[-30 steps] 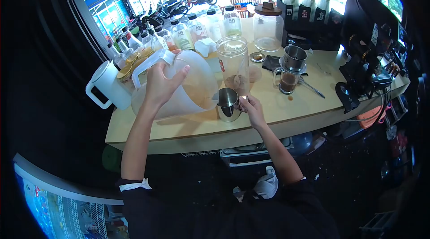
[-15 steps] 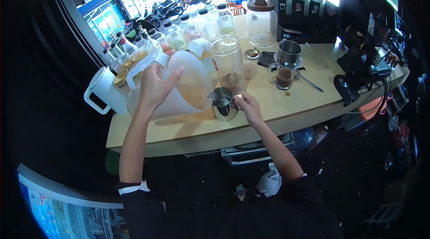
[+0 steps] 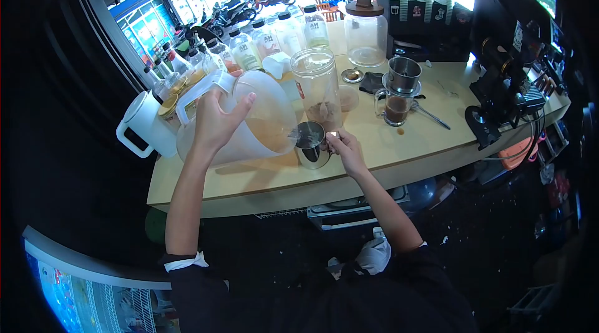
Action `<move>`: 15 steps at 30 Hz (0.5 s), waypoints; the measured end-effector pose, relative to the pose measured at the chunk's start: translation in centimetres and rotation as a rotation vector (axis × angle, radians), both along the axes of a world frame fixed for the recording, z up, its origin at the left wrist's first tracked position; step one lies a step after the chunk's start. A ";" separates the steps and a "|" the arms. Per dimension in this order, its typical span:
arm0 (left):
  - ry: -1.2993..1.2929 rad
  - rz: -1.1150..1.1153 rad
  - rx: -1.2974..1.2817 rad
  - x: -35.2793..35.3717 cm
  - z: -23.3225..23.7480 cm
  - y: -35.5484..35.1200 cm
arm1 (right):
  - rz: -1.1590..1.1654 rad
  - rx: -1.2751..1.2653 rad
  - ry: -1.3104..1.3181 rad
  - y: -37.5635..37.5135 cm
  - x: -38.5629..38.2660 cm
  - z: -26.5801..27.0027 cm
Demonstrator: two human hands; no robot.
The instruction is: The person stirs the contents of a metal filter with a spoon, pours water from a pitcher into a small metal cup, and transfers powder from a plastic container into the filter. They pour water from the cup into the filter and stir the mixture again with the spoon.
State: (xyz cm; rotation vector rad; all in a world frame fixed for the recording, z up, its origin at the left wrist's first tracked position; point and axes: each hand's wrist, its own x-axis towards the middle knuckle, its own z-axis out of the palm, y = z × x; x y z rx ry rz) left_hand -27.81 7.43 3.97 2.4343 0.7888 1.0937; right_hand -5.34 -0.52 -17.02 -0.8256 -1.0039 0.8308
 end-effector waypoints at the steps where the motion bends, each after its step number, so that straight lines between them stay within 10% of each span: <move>1: -0.001 0.001 0.000 0.0 0.1 -0.2 | 0.000 -0.008 -0.004 -0.1 0.0 0.2; 15: 0.022 0.036 0.051 -0.1 -0.1 0.0 | -0.022 -0.032 -0.031 -0.4 -0.2 0.6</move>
